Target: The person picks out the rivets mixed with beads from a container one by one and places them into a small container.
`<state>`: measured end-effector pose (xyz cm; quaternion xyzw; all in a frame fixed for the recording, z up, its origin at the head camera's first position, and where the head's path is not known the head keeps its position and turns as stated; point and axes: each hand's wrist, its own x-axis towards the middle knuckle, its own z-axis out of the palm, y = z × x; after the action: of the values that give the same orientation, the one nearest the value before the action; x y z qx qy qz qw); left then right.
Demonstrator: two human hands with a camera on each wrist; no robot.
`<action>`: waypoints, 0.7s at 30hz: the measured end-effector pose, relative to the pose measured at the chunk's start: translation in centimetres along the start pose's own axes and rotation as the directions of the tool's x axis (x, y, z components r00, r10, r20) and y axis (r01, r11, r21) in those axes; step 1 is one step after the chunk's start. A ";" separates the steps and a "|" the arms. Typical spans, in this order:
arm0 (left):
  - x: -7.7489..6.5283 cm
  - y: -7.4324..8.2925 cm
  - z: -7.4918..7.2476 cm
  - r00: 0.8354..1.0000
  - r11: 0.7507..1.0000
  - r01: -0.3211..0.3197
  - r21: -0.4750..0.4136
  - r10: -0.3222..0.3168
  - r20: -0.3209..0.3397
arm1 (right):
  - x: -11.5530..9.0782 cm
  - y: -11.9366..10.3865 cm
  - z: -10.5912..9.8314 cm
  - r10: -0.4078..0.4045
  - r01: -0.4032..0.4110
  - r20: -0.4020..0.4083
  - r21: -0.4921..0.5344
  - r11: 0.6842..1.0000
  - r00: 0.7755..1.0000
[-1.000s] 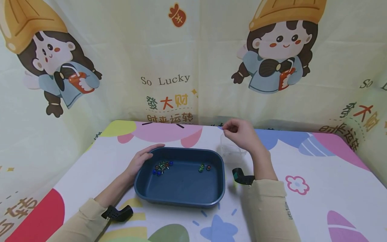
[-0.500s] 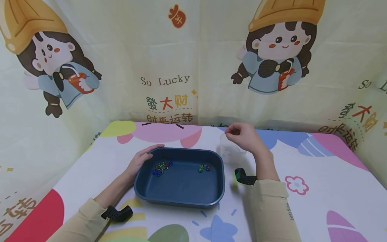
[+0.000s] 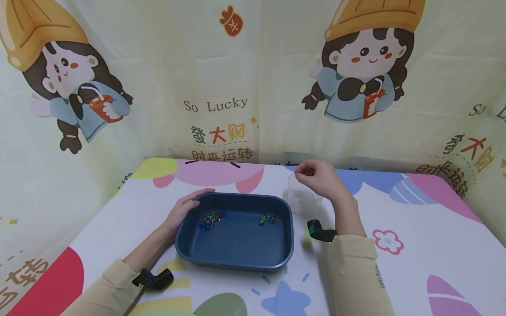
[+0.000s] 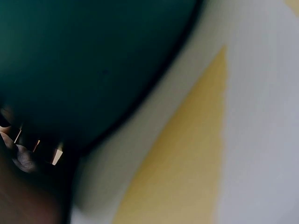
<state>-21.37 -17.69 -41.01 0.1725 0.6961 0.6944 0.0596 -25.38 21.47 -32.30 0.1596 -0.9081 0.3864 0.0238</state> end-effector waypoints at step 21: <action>0.0 0.0 -0.1 1.000 1.000 -0.007 -0.011 0.007 0.008 | 0.3 -2.7 0.6 -0.090 0.091 -0.033 0.044 0.995 0.995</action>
<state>-21.41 -17.75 -41.01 0.1775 0.6913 0.6978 0.0608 -24.78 19.18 -30.76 0.1951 -0.8905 0.4077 0.0515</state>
